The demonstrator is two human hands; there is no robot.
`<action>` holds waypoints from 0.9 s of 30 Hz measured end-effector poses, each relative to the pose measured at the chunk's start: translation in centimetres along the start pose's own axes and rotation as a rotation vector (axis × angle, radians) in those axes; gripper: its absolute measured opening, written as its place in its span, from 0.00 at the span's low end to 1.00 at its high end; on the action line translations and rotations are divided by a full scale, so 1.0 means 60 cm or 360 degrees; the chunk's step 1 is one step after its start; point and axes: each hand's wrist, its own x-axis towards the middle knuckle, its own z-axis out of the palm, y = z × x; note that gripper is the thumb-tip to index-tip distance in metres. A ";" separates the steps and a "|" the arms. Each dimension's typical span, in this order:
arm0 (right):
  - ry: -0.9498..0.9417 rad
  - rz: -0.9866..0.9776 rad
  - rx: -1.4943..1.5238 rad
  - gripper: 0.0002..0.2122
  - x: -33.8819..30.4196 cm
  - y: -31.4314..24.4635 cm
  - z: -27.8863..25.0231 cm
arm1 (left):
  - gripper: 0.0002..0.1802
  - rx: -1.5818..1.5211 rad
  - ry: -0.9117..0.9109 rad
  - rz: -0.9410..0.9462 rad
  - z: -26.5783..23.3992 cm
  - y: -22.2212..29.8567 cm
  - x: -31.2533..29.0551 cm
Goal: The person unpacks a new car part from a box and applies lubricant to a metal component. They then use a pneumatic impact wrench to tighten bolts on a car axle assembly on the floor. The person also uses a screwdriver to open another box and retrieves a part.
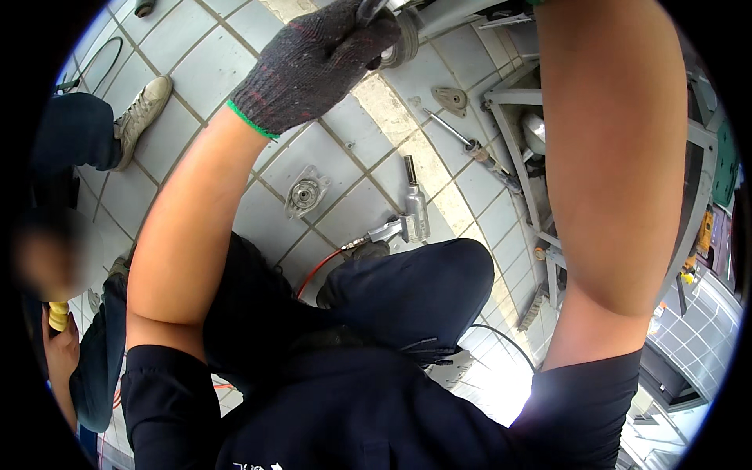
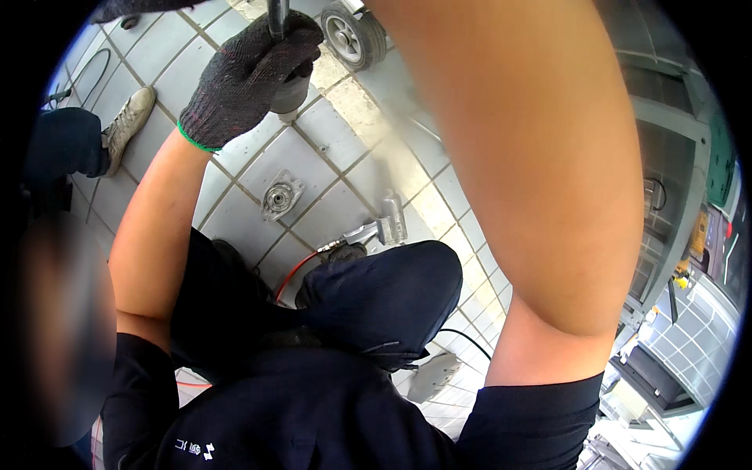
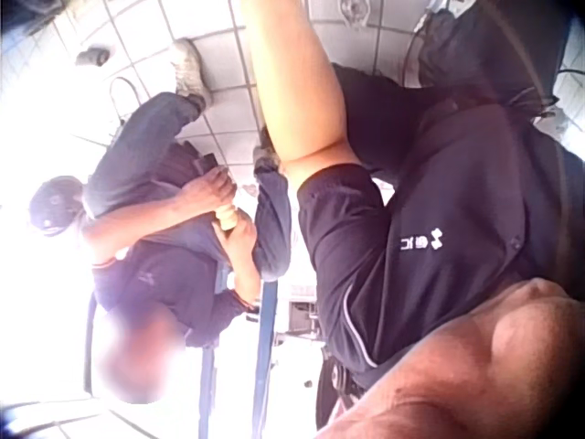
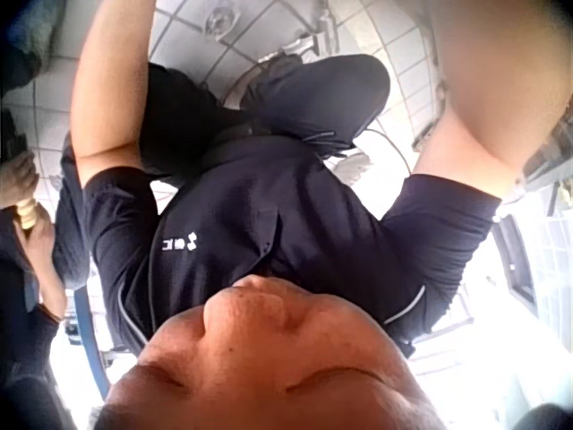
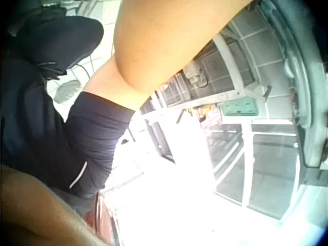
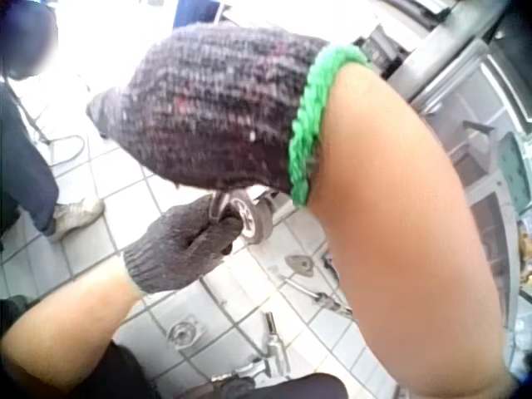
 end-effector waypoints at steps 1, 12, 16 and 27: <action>-0.0008 0.0000 0.0006 0.09 0.002 0.001 0.000 | 0.18 -0.0003 -0.0004 -0.0022 0.003 0.001 0.001; -0.0117 -0.0054 0.0113 0.10 0.027 0.029 -0.001 | 0.15 0.0417 0.0034 0.0355 0.009 0.001 0.005; -0.0193 -0.0001 0.0100 0.10 0.025 0.039 -0.020 | 0.14 0.0658 0.0069 0.0652 0.025 0.004 0.022; -0.0436 0.0065 0.0259 0.11 0.037 0.044 -0.030 | 0.18 0.0609 0.0179 0.0867 0.081 -0.037 0.035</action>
